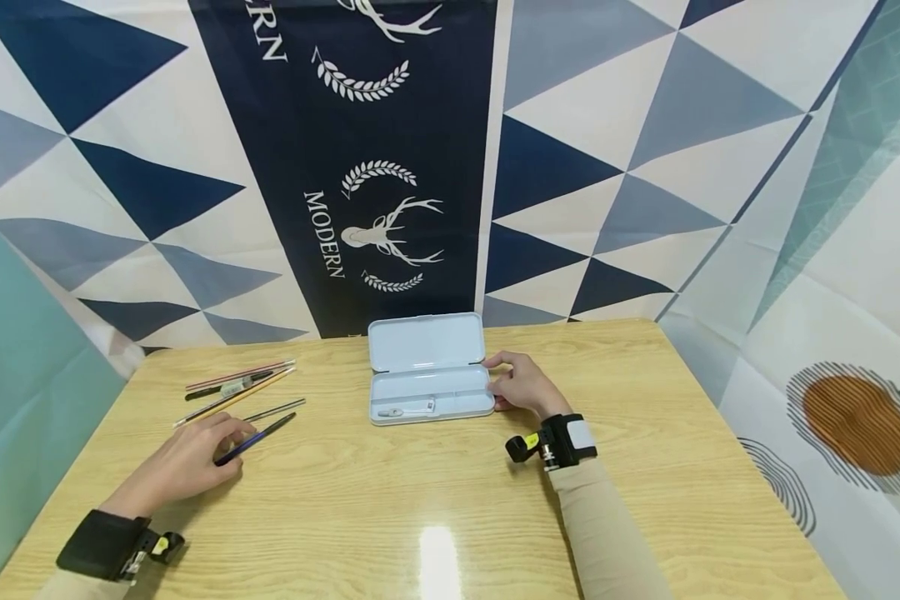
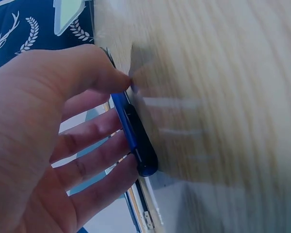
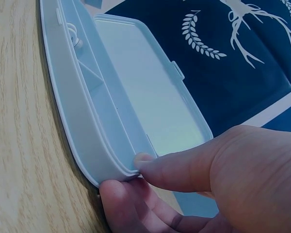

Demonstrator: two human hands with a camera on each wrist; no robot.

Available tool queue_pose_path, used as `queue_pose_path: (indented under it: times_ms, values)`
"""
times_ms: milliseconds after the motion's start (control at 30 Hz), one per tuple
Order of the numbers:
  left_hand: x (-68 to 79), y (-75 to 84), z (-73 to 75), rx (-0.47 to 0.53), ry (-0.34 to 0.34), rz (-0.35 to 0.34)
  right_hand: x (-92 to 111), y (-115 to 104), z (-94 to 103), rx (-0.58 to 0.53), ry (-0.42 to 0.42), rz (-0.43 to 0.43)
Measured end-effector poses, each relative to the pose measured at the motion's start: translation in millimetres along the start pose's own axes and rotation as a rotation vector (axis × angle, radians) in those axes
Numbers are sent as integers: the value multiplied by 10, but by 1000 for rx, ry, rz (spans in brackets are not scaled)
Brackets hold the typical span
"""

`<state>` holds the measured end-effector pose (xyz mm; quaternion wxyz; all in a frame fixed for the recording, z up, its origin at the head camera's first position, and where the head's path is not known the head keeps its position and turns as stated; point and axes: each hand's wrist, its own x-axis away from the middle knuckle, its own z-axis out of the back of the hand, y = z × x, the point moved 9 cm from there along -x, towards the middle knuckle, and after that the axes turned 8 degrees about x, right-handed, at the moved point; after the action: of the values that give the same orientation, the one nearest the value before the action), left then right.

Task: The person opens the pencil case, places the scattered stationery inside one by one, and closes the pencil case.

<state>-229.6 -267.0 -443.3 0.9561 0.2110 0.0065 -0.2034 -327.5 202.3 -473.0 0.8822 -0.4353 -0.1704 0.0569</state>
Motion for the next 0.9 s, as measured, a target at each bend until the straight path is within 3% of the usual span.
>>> queue_pose_path:
  times_ms: [400, 900]
  values:
    - [-21, 4, -17, -1, 22, -21, 3, -8, 12, 0, 2, -6]
    - [-23, -2, -37, 10, 2, 29, -16, -16, -5, 2, -7, -15]
